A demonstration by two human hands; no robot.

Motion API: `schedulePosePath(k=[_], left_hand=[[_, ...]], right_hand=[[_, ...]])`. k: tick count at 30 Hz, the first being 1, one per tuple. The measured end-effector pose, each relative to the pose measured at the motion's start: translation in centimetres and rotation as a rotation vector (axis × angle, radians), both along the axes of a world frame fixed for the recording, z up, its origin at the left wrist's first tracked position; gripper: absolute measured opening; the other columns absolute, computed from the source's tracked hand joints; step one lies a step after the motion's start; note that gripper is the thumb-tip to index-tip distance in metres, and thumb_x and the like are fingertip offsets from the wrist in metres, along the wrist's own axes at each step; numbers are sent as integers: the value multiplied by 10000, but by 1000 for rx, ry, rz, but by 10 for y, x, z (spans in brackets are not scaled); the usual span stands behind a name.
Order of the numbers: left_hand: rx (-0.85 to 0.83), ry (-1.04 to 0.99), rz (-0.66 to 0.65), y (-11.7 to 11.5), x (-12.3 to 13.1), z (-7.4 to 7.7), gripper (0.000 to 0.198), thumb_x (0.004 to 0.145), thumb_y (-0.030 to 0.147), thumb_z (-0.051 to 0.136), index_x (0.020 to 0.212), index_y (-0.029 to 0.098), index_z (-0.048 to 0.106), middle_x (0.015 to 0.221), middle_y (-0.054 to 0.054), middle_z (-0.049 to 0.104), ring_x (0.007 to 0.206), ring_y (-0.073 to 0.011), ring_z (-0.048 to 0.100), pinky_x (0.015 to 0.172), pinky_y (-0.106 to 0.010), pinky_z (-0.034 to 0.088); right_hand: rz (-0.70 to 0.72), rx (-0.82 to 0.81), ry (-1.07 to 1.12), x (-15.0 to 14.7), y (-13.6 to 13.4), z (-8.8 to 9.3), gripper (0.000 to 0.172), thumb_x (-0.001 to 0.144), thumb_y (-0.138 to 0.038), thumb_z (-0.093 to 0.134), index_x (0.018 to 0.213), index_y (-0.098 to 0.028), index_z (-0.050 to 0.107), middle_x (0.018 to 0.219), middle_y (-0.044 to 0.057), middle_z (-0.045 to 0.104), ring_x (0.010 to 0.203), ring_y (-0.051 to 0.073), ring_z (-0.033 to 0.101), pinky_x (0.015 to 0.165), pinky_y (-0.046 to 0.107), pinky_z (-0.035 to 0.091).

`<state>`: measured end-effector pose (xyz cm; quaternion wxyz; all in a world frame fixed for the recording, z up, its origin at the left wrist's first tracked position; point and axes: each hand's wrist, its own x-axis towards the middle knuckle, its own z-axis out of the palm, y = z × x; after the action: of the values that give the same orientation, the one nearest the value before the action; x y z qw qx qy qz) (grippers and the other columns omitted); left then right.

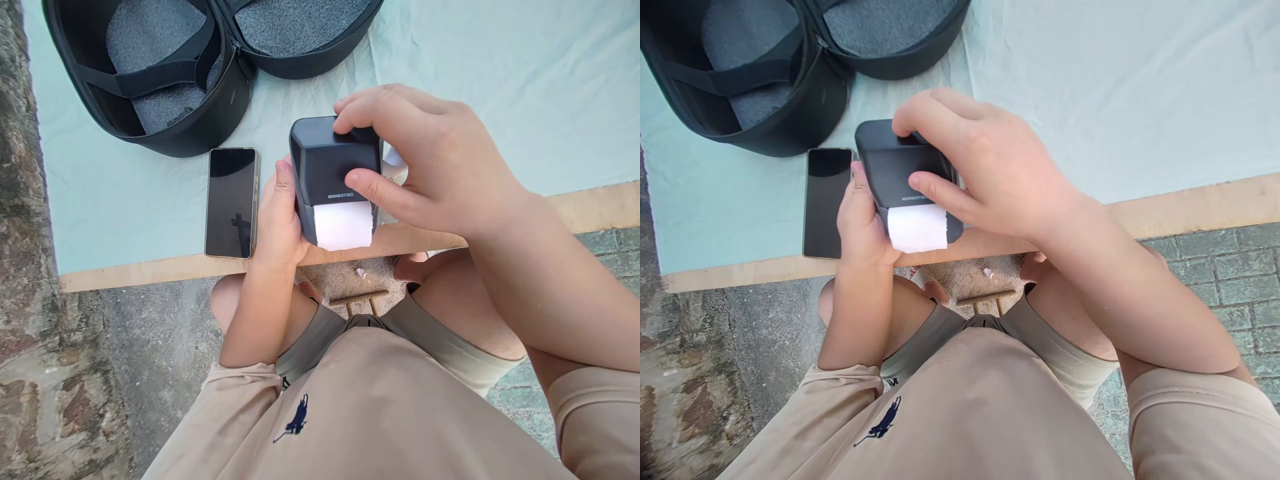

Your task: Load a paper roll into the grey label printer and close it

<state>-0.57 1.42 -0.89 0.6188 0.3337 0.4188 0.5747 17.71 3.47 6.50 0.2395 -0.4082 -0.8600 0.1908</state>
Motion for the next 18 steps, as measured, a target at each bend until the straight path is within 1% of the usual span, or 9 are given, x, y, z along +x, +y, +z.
schedulePosePath(k=[2,6,8,11,13,15,17,18], left_hand=[[7,8,3,1,-1,-2,421,967,559,430,1067,202,630,1048,-25,685,1282,-219,589,1107,-361,470],[8,-20,19,4,-1,-4,345,978,494,446,1059,208,621,1022,-16,680,1309,-210,566,1130,-357,451],[7,-45,-5,5,0,-1,352,983,481,420,1040,203,627,1053,-32,684,1363,-216,518,1146,-359,442],[50,-76,-103,4,2,8,432,987,494,334,950,199,648,1172,-54,673,1459,-247,398,1162,-391,444],[73,-69,-108,3,2,11,470,988,506,303,896,202,649,1208,-29,659,1498,-262,337,1180,-428,436],[76,-72,-74,1,2,10,385,978,477,371,920,222,653,1173,12,670,1512,-255,316,1204,-446,414],[87,-89,-87,-1,2,8,258,950,437,484,989,254,662,1120,32,698,1510,-242,324,1218,-434,401],[88,-93,-113,-1,1,6,228,934,430,533,1018,264,666,1099,28,713,1508,-240,330,1221,-423,398]], right_hand=[[9,-13,-7,0,-1,0,322,881,-373,553,1178,-249,523,1321,37,604,1133,204,614,859,330,495],[21,-20,-28,0,-2,2,423,838,-406,622,1218,-273,493,1384,32,559,1207,206,584,881,322,503],[24,11,-29,0,-1,3,404,835,-401,632,1196,-265,511,1371,36,572,1221,208,579,899,328,505],[35,155,-24,-2,0,4,319,866,-441,589,1134,-271,555,1319,20,606,1191,210,584,973,358,486],[-2,273,-22,-3,-1,5,294,909,-470,513,1097,-258,591,1243,33,627,1123,217,593,977,379,483],[-90,366,-22,-3,-3,7,353,935,-489,452,1054,-212,635,1098,73,642,1041,234,605,916,379,492],[-211,383,-34,-3,-5,9,412,955,-490,426,1028,-166,669,884,77,632,870,219,623,798,356,481],[-268,368,-25,-3,-6,10,423,963,-478,427,1030,-145,679,782,59,604,763,196,604,752,346,463]])
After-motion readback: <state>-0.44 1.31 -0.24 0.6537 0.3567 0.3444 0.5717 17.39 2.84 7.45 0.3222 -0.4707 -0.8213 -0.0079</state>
